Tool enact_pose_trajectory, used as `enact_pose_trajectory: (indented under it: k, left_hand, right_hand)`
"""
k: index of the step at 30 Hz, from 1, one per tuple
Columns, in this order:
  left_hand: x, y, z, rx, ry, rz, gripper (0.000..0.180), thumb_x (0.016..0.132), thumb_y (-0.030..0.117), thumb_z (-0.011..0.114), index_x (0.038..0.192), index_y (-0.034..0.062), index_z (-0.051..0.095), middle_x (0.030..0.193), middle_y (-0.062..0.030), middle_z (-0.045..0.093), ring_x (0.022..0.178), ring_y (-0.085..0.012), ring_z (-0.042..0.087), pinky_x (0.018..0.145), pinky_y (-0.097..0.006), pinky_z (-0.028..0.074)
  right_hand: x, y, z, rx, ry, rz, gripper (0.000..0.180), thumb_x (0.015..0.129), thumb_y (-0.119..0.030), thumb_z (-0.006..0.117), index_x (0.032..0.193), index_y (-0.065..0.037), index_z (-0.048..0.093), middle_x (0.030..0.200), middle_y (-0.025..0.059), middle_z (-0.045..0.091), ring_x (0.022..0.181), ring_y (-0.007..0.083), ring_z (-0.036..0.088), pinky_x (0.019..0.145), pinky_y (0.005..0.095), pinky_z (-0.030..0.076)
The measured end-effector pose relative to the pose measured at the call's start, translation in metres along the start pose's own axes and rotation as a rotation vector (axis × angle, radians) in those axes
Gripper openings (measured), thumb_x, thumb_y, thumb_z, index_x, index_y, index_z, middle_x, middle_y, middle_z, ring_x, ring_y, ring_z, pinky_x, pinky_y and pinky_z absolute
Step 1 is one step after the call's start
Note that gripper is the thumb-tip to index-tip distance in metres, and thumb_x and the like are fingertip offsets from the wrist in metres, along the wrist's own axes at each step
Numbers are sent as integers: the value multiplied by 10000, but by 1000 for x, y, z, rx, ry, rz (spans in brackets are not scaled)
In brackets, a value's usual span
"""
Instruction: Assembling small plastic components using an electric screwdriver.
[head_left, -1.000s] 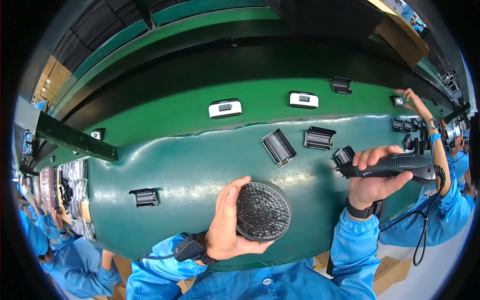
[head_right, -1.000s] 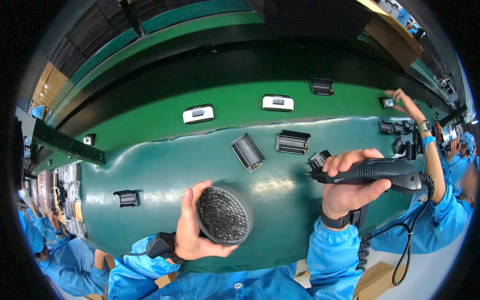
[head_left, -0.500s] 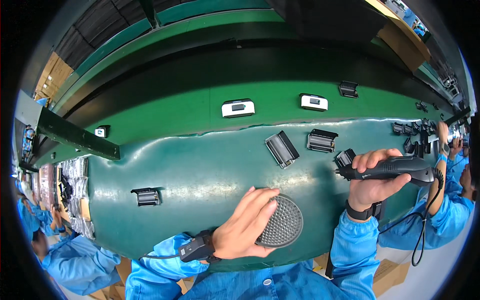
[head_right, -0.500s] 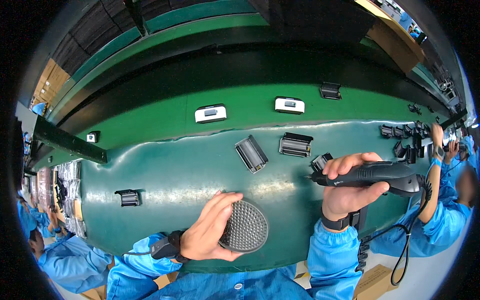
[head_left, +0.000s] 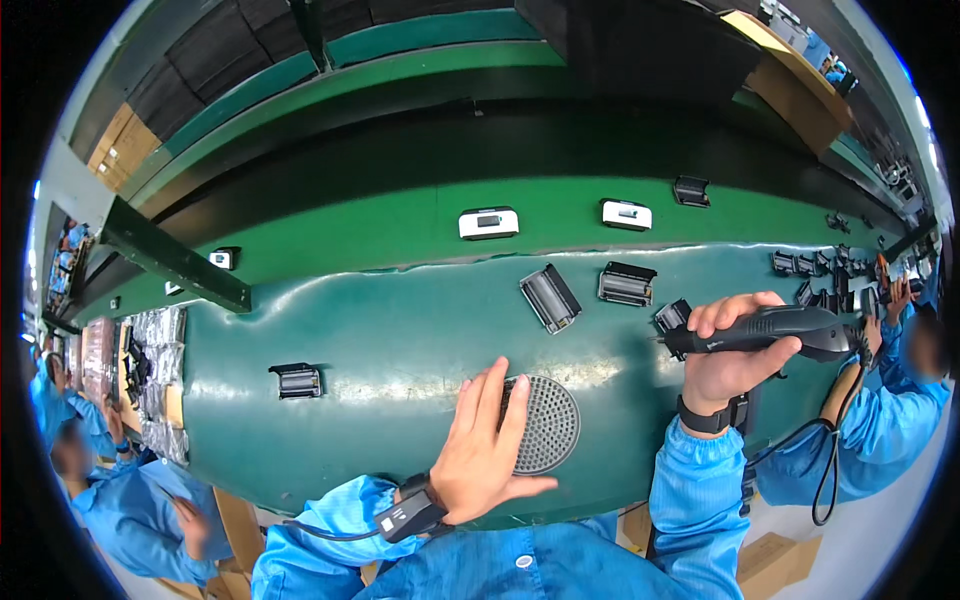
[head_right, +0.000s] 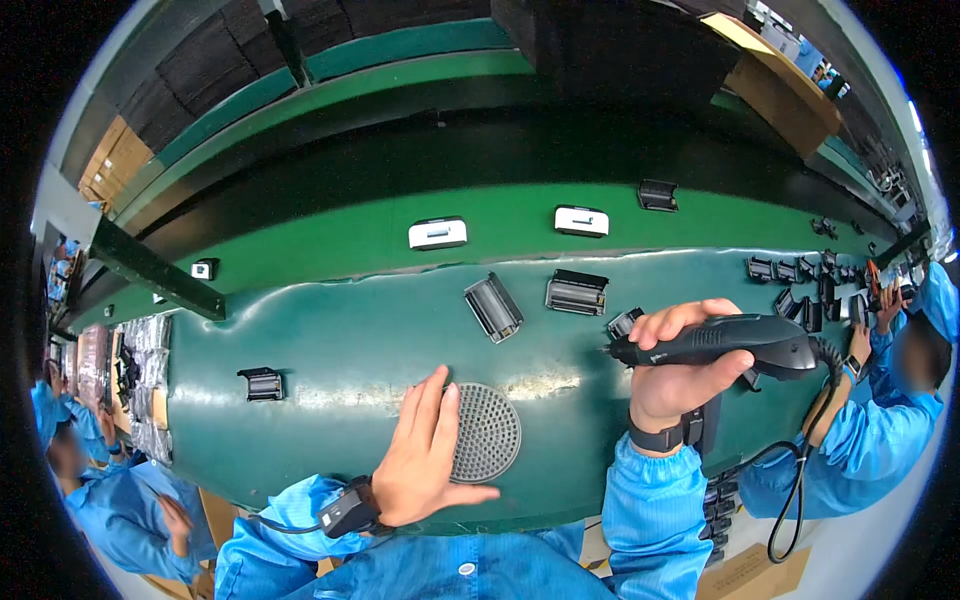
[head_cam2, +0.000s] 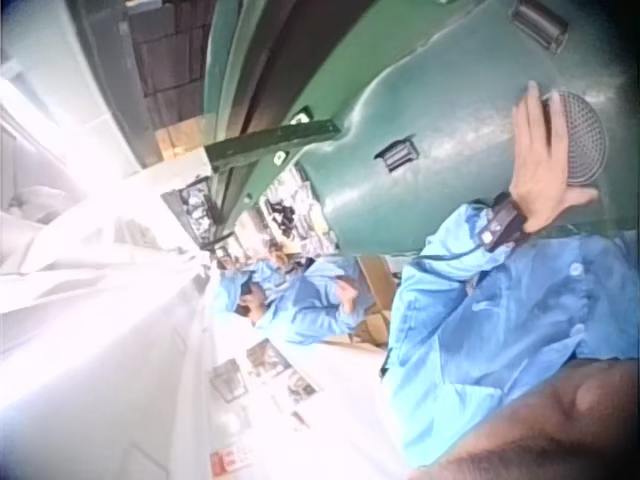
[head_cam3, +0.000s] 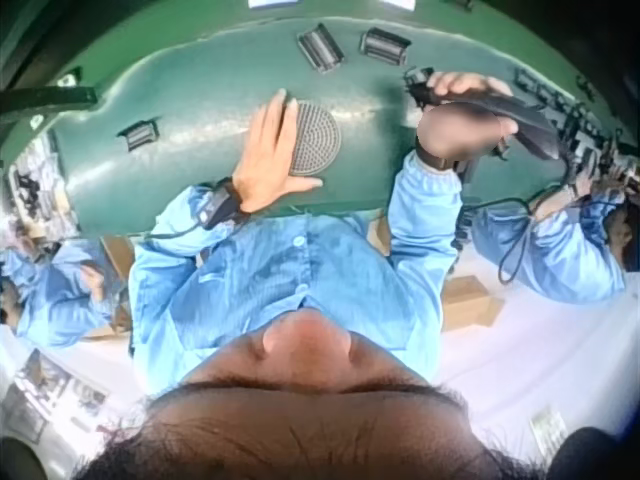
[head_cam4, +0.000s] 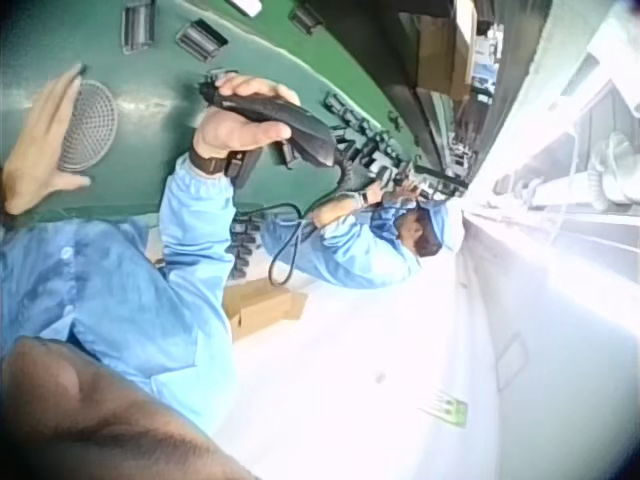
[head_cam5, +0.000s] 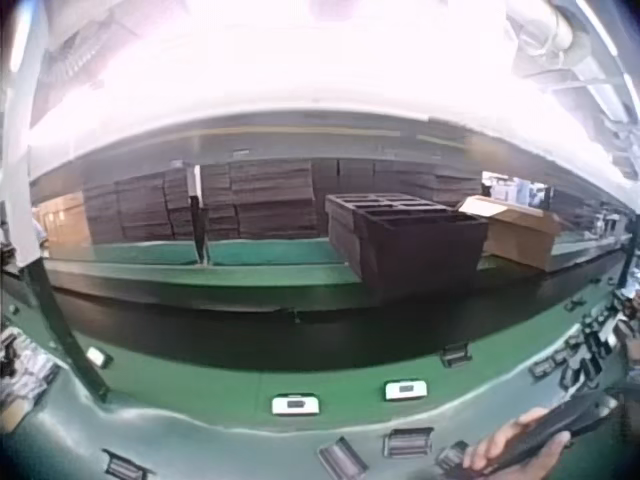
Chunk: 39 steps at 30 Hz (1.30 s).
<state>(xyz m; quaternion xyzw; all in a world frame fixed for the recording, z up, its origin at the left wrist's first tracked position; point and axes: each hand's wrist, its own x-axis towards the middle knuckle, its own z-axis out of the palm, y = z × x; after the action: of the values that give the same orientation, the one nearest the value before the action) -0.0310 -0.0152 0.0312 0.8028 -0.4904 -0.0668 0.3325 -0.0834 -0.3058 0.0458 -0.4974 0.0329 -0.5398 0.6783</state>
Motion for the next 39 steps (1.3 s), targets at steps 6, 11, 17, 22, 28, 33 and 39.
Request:
enact_pose_trajectory:
  k: [6,11,17,22,28,33,39]
  left_hand:
    - [41,-42,-8,-166,-247,341,1273,718,381,869,1578,-115,71,1593,-375,215,1475,-531,276,1232,-533,258]
    - [38,-41,-12,-111,-198,346,1328,698,443,909,1580,-104,81,1612,-347,189,1490,-491,288,1207,-497,323]
    - [45,-51,-2,-372,-173,476,1290,637,368,961,1580,-63,194,1639,-328,150,1504,-472,281,1209,-453,349]
    - [59,-59,-8,-430,-287,480,1303,664,376,931,1629,34,125,1649,-309,172,1487,-477,319,1163,-453,400]
    - [47,-40,9,-154,-126,366,1519,461,581,934,1585,-70,147,1477,-364,360,1317,-532,440,1123,-553,384]
    - [46,-49,15,-73,-63,454,1563,540,476,985,1584,-92,-30,1442,-339,439,1286,-493,509,1102,-517,429]
    - [51,-45,23,-168,-153,451,1550,611,410,980,1545,-124,-136,1476,-408,385,1324,-540,495,1115,-525,433]
  right_hand:
    - [0,1,-1,12,45,8,662,982,-755,418,1200,-137,510,748,28,520,590,162,516,587,345,469]
    - [-2,10,-13,-20,106,-1,663,965,-766,444,1194,-147,494,756,23,513,586,155,518,576,331,480]
    - [-6,9,-15,47,239,121,653,984,-777,354,1186,-178,521,693,24,512,530,169,500,511,331,454]
    - [-12,-3,9,53,166,108,660,974,-791,353,1195,-194,523,679,21,503,511,165,480,478,322,439]
    - [-17,-5,9,68,116,88,713,890,-831,492,1160,-175,562,652,39,552,547,204,550,530,385,484]
    - [-16,24,1,19,60,47,678,956,-746,487,1175,-104,510,703,83,566,552,212,552,547,414,512]
    - [-14,17,-16,141,45,98,609,1023,-603,518,1199,-22,470,758,108,578,618,202,585,598,380,537]
